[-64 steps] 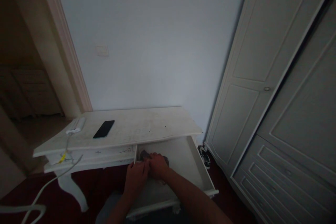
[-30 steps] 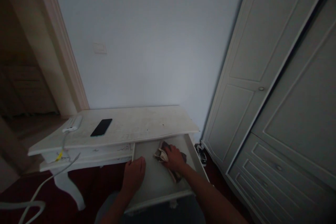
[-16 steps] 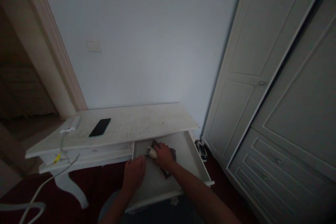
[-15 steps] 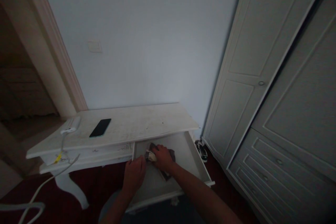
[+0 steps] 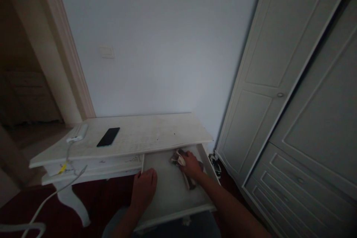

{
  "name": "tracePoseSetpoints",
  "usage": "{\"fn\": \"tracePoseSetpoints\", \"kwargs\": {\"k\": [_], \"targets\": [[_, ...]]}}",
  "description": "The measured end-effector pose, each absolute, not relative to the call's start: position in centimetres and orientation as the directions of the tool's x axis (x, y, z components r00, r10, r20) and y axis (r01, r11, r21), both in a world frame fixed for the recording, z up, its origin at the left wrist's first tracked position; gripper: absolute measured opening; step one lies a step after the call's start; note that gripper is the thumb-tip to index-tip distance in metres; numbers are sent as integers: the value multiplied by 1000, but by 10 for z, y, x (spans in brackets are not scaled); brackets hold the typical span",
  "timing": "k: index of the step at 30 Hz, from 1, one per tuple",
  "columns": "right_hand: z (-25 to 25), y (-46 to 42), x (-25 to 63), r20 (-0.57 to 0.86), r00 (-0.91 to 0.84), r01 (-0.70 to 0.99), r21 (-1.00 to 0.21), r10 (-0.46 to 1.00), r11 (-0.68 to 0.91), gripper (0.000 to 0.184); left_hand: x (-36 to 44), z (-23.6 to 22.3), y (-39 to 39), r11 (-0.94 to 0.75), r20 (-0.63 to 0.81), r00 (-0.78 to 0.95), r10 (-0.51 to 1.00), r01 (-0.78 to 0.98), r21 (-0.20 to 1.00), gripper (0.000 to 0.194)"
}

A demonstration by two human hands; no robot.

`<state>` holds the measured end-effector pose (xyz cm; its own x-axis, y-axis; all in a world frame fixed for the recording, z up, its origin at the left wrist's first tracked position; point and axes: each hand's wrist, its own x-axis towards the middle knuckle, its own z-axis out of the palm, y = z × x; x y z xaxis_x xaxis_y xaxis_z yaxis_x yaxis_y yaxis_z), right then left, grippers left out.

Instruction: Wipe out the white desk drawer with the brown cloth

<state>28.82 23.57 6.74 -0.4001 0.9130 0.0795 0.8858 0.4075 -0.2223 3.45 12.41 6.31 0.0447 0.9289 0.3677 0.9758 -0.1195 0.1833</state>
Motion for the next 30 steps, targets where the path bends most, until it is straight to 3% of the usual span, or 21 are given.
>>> {"fn": "tracePoseSetpoints", "kwargs": {"k": [4,9,11,14,16,18,21,23,27,30], "targets": [[61,226,260,94,-363,897,-236,927,375,52,38,69,120,-183,457,90,885,970,163,34],[51,208,245,53,-735,642,-269,676,718,81,38,58,121,-429,549,339,764,903,38,28],[53,206,254,65,-792,568,-289,607,771,93,42,54,121,-535,530,431,730,843,50,37],[65,202,279,50,-735,618,-360,676,699,99,55,49,120,-610,420,517,745,783,118,46],[75,194,301,50,-637,686,-418,769,596,91,66,46,123,-641,297,585,755,754,144,56],[80,180,323,98,-497,744,-464,862,481,71,77,42,131,-665,165,645,746,735,133,71],[72,147,353,203,-364,777,-471,909,417,46,92,36,149,-690,44,689,723,721,58,60],[57,122,367,240,-385,779,-433,891,453,40,99,34,159,-700,43,699,714,714,17,55],[26,85,375,258,-474,771,-340,842,539,37,107,44,173,-713,15,713,701,701,26,74],[13,77,369,273,-497,779,-280,824,562,26,107,57,181,-626,-46,629,776,778,59,80]]}}
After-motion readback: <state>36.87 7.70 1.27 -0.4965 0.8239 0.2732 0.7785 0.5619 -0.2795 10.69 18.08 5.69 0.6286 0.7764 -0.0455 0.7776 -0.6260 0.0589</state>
